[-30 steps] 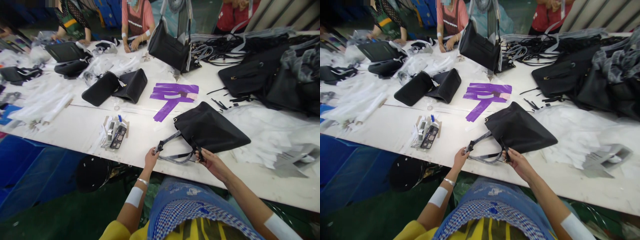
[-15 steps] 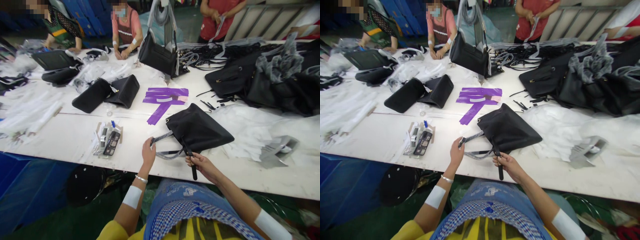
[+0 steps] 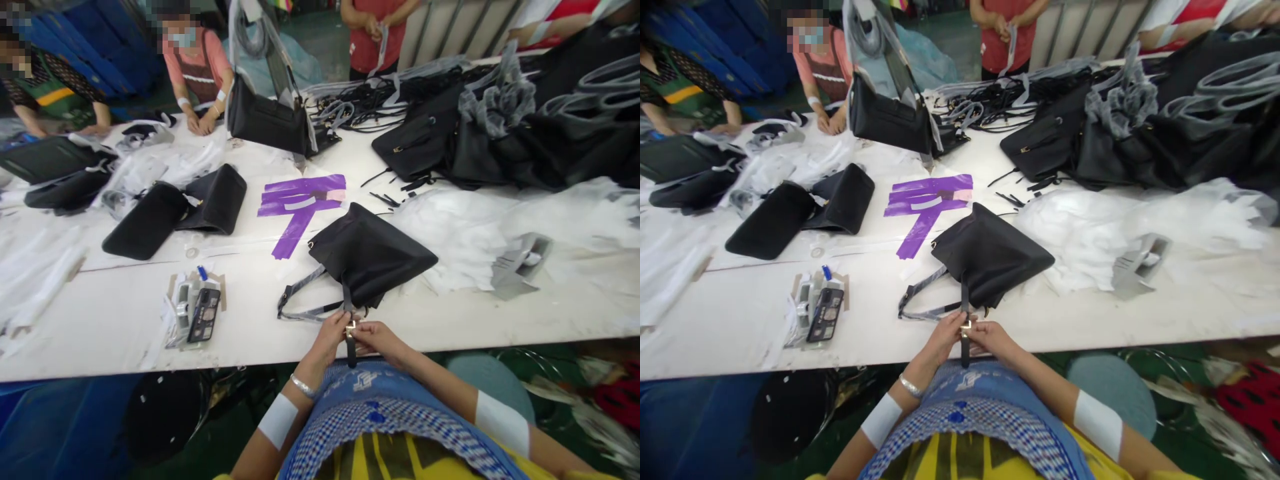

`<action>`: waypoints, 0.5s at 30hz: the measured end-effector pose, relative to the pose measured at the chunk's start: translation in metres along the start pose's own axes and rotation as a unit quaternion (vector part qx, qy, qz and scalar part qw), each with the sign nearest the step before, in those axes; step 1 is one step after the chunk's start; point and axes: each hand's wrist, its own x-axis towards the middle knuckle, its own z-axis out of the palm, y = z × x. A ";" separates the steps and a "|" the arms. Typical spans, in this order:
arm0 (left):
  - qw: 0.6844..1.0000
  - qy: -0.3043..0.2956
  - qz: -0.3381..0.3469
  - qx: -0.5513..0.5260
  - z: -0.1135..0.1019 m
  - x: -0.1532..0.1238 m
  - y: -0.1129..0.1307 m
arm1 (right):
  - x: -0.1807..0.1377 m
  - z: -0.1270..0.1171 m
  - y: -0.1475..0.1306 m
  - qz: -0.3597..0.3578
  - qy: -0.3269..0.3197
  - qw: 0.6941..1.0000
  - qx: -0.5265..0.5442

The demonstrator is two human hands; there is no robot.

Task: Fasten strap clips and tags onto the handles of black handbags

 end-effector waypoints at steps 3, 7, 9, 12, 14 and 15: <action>0.999 0.041 -0.005 -0.002 -0.007 0.004 -0.005 | 0.005 -0.031 0.007 -0.045 0.031 0.989 -0.138; 0.994 0.108 -0.009 0.016 -0.022 0.010 -0.017 | 0.009 -0.104 0.001 -0.126 0.299 0.911 -0.255; 0.991 0.133 -0.016 0.027 -0.030 0.011 -0.022 | 0.009 -0.143 -0.007 -0.118 0.416 0.867 -0.248; 0.987 0.149 -0.017 0.052 -0.039 0.010 -0.027 | 0.009 -0.188 -0.019 -0.113 0.522 0.812 -0.234; 0.986 0.146 -0.012 0.077 -0.041 0.010 -0.029 | 0.009 -0.208 -0.024 -0.107 0.562 0.778 -0.259; 0.985 0.146 -0.009 0.089 -0.042 0.010 -0.029 | 0.010 -0.215 -0.025 -0.101 0.568 0.768 -0.279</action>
